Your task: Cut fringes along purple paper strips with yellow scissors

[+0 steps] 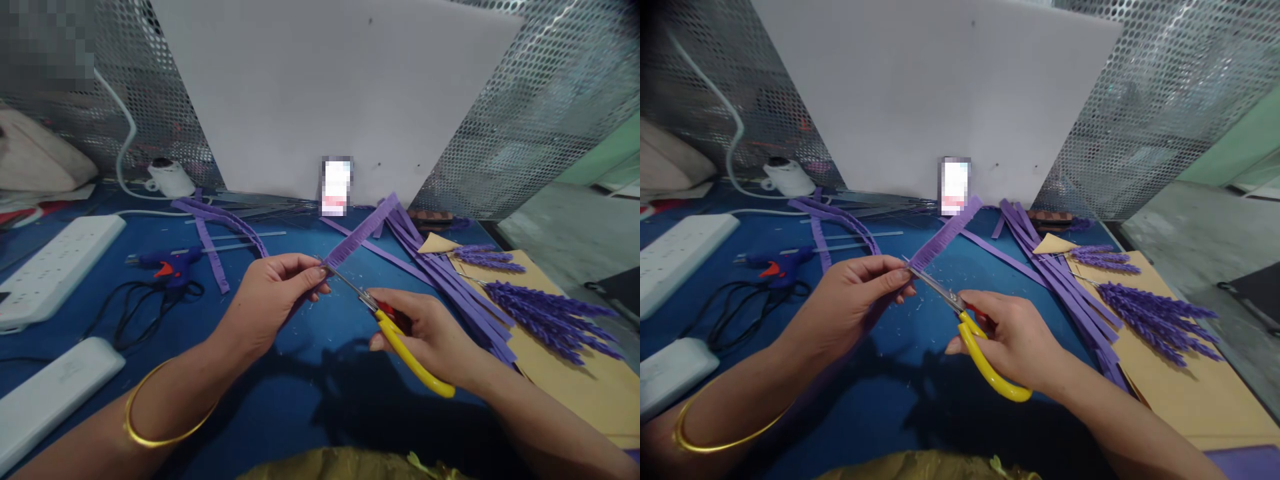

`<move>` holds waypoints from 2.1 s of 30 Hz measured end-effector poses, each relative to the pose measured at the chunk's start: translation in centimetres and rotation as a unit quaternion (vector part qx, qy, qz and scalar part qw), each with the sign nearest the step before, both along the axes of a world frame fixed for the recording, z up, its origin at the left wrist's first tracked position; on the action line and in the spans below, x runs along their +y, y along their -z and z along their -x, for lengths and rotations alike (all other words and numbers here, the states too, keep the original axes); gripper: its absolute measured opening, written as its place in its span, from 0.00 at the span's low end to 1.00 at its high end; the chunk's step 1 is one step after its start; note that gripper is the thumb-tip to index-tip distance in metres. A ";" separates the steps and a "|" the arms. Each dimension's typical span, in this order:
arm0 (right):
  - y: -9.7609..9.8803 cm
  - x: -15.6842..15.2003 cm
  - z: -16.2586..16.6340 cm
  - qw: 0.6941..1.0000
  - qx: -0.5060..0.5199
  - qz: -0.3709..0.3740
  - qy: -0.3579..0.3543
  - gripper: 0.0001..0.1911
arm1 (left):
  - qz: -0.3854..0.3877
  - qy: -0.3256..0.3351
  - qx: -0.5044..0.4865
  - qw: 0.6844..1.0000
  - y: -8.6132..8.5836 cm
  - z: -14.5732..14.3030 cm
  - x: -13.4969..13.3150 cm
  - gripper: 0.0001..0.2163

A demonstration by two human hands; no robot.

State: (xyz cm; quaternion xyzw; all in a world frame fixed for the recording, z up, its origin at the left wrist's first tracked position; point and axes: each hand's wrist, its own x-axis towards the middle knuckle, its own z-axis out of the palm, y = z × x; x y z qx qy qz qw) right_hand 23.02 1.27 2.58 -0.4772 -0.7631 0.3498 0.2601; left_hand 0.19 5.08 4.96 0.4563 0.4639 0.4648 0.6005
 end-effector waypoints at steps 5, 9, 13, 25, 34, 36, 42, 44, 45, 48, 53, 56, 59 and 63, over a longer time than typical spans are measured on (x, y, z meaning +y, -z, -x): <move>0.0 0.0 -0.2 1.000 0.016 0.011 -0.009 0.13 | 0.000 0.007 0.005 1.000 -0.1 0.0 0.0 0.05; -0.1 -0.1 -0.3 0.999 0.020 0.021 -0.014 0.11 | 0.001 0.012 0.008 1.000 -0.1 0.1 0.1 0.05; 0.0 0.0 -0.2 0.999 0.028 0.030 -0.019 0.12 | 0.001 0.010 0.005 1.000 0.0 0.1 0.1 0.03; -0.1 0.2 -0.4 0.997 0.041 0.069 0.001 0.12 | 0.011 0.023 0.008 1.000 0.2 0.3 0.2 0.04; 0.0 0.3 -0.4 0.993 0.064 0.097 -0.018 0.11 | 0.106 0.047 -0.071 0.991 -0.2 0.5 0.5 0.04; 0.0 0.4 -0.4 0.994 0.063 0.086 -0.014 0.11 | 0.101 0.041 -0.069 0.992 -0.1 0.4 0.5 0.04; 0.0 0.4 -0.3 0.997 0.048 0.059 -0.002 0.13 | 0.065 0.034 -0.032 0.997 -0.2 0.2 0.4 0.04; 0.0 0.4 -0.3 0.998 0.039 0.044 0.005 0.15 | 0.054 0.025 -0.020 0.998 -0.3 0.2 0.3 0.05; 0.1 0.4 -0.3 0.999 0.034 0.035 0.007 0.16 | 0.050 0.019 -0.014 0.998 -0.3 0.2 0.3 0.05; 0.0 0.3 -0.4 1.000 0.009 0.001 0.011 0.20 | 0.044 0.001 -0.002 0.999 -0.4 0.2 0.3 0.07; -0.1 0.3 -0.3 0.998 -0.020 -0.061 0.016 0.25 | 0.033 -0.005 -0.003 0.999 -0.2 0.3 0.2 0.09; 0.0 0.2 -0.2 0.998 -0.020 -0.063 0.010 0.23 | 0.030 0.000 -0.003 1.000 0.0 0.3 0.2 0.08; 0.1 0.2 -0.3 0.998 -0.025 -0.063 0.012 0.22 | 0.038 0.001 -0.004 0.999 0.1 0.2 0.2 0.08; 0.0 0.2 -0.4 0.997 -0.035 -0.062 0.022 0.22 | 0.046 0.004 -0.019 0.999 -0.1 0.2 0.3 0.08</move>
